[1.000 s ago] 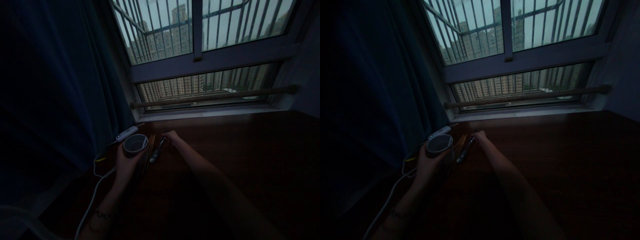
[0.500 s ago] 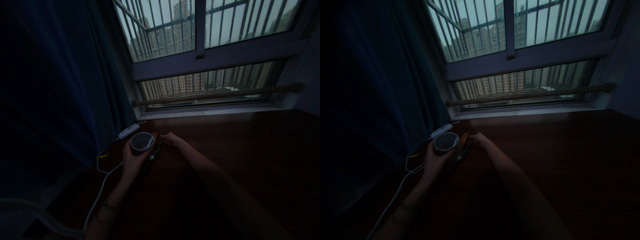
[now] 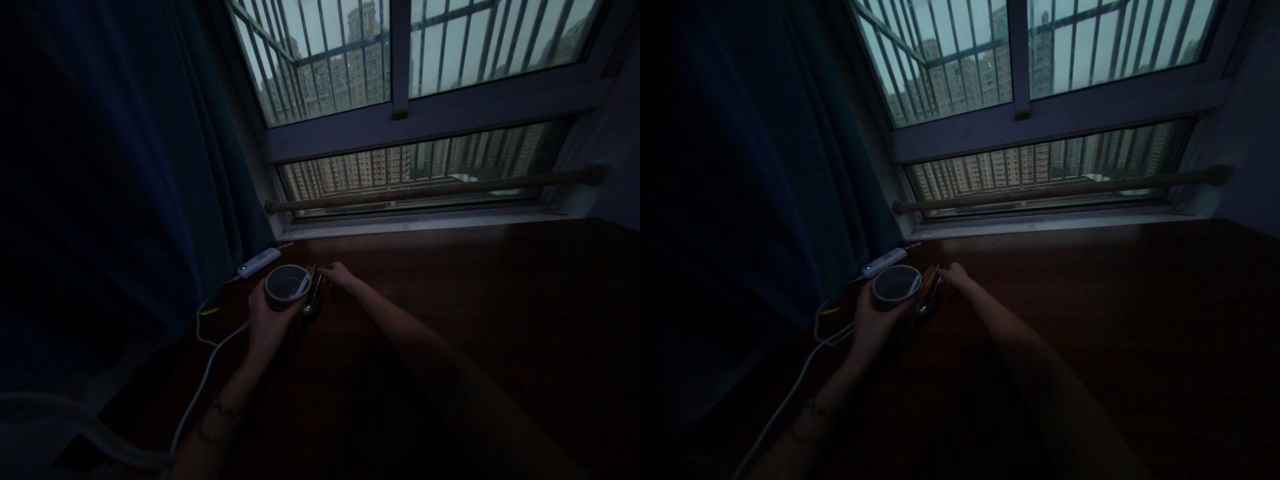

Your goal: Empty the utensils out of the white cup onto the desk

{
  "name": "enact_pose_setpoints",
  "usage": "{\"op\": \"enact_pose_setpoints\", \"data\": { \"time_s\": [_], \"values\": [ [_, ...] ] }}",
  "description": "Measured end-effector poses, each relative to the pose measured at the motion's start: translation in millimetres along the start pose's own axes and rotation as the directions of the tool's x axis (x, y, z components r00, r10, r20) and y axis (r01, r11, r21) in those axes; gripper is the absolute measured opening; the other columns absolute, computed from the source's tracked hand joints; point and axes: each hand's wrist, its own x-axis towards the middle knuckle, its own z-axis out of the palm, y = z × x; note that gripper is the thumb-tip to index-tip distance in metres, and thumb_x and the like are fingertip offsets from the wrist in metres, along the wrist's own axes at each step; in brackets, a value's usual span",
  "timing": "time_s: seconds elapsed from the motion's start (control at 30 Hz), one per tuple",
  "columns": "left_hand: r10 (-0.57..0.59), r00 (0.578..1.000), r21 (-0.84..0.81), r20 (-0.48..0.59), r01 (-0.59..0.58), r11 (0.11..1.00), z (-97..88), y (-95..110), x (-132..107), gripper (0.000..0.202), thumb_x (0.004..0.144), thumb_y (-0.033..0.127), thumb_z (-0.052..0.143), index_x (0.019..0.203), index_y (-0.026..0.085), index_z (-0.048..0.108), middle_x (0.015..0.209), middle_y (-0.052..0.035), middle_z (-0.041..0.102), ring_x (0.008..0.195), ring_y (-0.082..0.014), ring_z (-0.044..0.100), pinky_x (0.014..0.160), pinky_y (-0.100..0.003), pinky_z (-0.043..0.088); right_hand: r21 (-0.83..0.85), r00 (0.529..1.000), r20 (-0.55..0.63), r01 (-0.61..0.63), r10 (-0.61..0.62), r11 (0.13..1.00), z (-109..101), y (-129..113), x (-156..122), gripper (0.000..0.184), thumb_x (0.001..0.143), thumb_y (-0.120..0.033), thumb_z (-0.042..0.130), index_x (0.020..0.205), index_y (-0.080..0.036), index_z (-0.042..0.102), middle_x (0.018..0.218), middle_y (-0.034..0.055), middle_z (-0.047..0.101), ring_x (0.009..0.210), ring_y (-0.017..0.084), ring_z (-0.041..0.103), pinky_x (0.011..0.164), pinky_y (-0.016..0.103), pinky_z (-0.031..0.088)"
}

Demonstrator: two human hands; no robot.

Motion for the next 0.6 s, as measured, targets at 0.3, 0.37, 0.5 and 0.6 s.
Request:
{"op": "enact_pose_setpoints", "data": {
  "time_s": [0.3,0.37,0.5,0.6],
  "values": [
    [0.171,0.985,0.147,0.004,-0.170,0.974,-4.1,3.5,-1.3,0.071,0.059,0.045,0.074,0.119,0.018,0.046,0.117,-0.0098,0.054,0.115,-0.0287,0.046,0.099,-0.043,0.038,-0.280,0.919,0.254,0.367,-0.300,0.887,-11.9,-56.8,-31.8,0.052,0.069,-0.059,0.068,0.053,-0.012,0.053,0.049,-0.0002,0.049,0.045,0.010,0.045,0.044,0.021,0.030],
    [0.237,0.971,0.190,0.006,-0.234,0.953,-3.0,1.6,-1.6,0.069,0.061,0.045,0.073,0.119,0.018,0.046,0.117,-0.0106,0.054,0.115,-0.0292,0.045,0.099,-0.043,0.037,-0.392,0.894,0.353,0.411,-0.278,0.823,-10.9,-66.1,-40.1,0.039,0.070,-0.045,0.073,0.057,-0.011,0.059,0.052,0.0005,0.053,0.049,0.010,0.049,0.046,0.020,0.032],
    [0.367,0.930,0.315,0.003,-0.350,0.882,-1.4,-0.1,-2.9,0.068,0.066,0.043,0.068,0.122,0.014,0.042,0.119,-0.0140,0.051,0.116,-0.0310,0.042,0.100,-0.046,0.033,-0.440,0.912,0.332,0.377,-0.242,0.815,-5.4,-75.6,-48.7,0.020,0.070,-0.024,0.075,0.061,-0.010,0.063,0.052,0.0012,0.055,0.053,0.013,0.054,0.050,0.020,0.036],
    [0.388,0.922,0.382,-0.022,-0.351,0.855,-2.0,0.3,-2.9,0.073,0.065,0.047,0.068,0.124,0.013,0.042,0.120,-0.0155,0.050,0.116,-0.0322,0.041,0.101,-0.047,0.032,-0.427,0.921,0.290,0.367,-0.260,0.826,0.1,-76.1,-48.8,0.023,0.071,-0.022,0.074,0.056,-0.010,0.061,0.052,0.0025,0.056,0.053,0.014,0.055,0.049,0.021,0.037]
  ]
}}
